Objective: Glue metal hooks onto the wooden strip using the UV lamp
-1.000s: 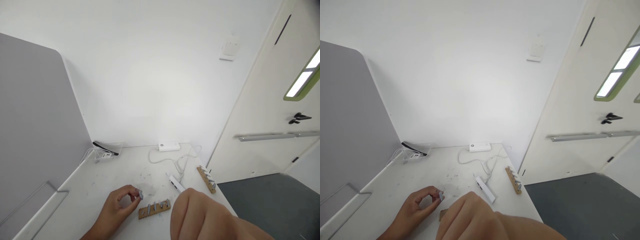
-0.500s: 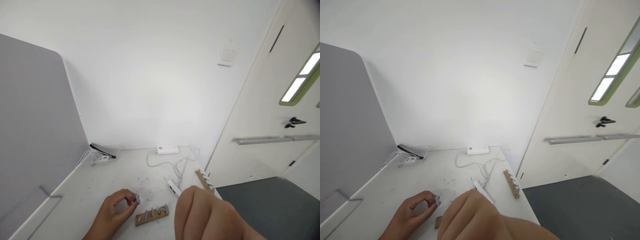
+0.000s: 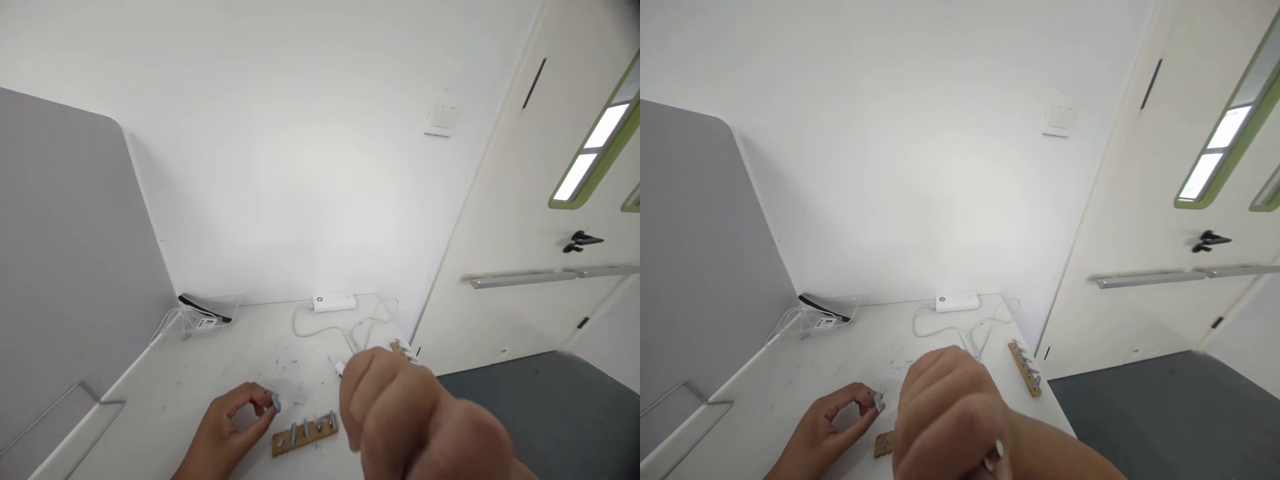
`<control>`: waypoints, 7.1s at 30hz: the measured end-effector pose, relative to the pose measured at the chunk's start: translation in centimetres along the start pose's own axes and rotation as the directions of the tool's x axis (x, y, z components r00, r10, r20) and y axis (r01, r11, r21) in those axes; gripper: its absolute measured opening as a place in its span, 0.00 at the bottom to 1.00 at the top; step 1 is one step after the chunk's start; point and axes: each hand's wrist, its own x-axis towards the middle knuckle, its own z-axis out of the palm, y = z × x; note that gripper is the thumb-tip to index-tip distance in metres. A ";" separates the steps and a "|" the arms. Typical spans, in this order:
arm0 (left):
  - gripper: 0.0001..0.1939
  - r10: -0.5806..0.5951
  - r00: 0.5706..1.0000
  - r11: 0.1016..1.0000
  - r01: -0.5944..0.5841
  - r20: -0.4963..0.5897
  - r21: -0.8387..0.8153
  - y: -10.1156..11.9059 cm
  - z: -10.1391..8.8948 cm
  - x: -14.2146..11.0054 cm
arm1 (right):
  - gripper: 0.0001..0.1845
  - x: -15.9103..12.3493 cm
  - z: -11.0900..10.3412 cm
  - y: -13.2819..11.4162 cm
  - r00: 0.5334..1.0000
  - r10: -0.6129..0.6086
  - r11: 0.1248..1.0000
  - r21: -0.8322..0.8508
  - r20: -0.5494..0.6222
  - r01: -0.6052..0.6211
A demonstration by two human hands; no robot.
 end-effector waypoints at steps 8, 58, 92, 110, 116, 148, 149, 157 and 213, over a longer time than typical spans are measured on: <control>0.14 -0.019 1.000 1.000 0.019 -0.020 -0.003 1.4 -0.6 0.1 | 0.23 2.1 3.3 2.5 0.961 -0.192 0.950 0.207 -0.197 0.233; 0.07 0.460 0.872 0.878 -0.419 -0.165 0.233 -0.4 -0.5 0.0 | 0.11 2.2 2.0 0.8 0.910 0.372 0.902 -0.162 -0.181 -0.401; 0.09 0.192 0.961 0.981 -0.180 -0.199 0.076 1.2 0.0 -0.5 | 0.12 2.3 3.6 4.0 0.834 0.357 0.934 -0.181 0.422 -0.308; 0.07 0.142 0.970 0.988 -0.152 -0.198 -0.033 2.2 0.5 -1.3 | 0.14 1.1 4.2 4.7 0.812 0.335 0.931 -0.035 0.478 -0.363; 0.07 0.211 0.954 0.975 -0.222 -0.215 -0.026 2.8 0.3 -1.3 | 0.14 0.5 3.9 7.2 0.814 0.474 0.879 -0.232 0.335 -0.416; 0.09 0.173 0.972 0.985 -0.167 -0.158 0.053 2.7 0.5 -1.8 | 0.14 0.3 4.1 5.6 0.692 0.371 0.894 -0.036 0.619 -0.447; 0.09 0.168 0.974 0.986 -0.162 -0.153 0.051 2.6 0.5 -1.8 | 0.14 0.2 4.4 5.6 0.716 0.382 0.895 -0.042 0.584 -0.444; 0.07 0.186 0.969 0.983 -0.185 -0.164 0.022 2.0 0.9 -1.7 | 0.16 -0.9 4.6 7.5 0.813 0.489 0.870 -0.246 0.316 -0.428; 0.06 0.110 0.970 0.990 -0.126 -0.215 -0.058 3.0 0.5 -1.7 | 0.18 0.0 4.0 5.0 0.759 0.346 0.937 -0.248 0.552 -0.247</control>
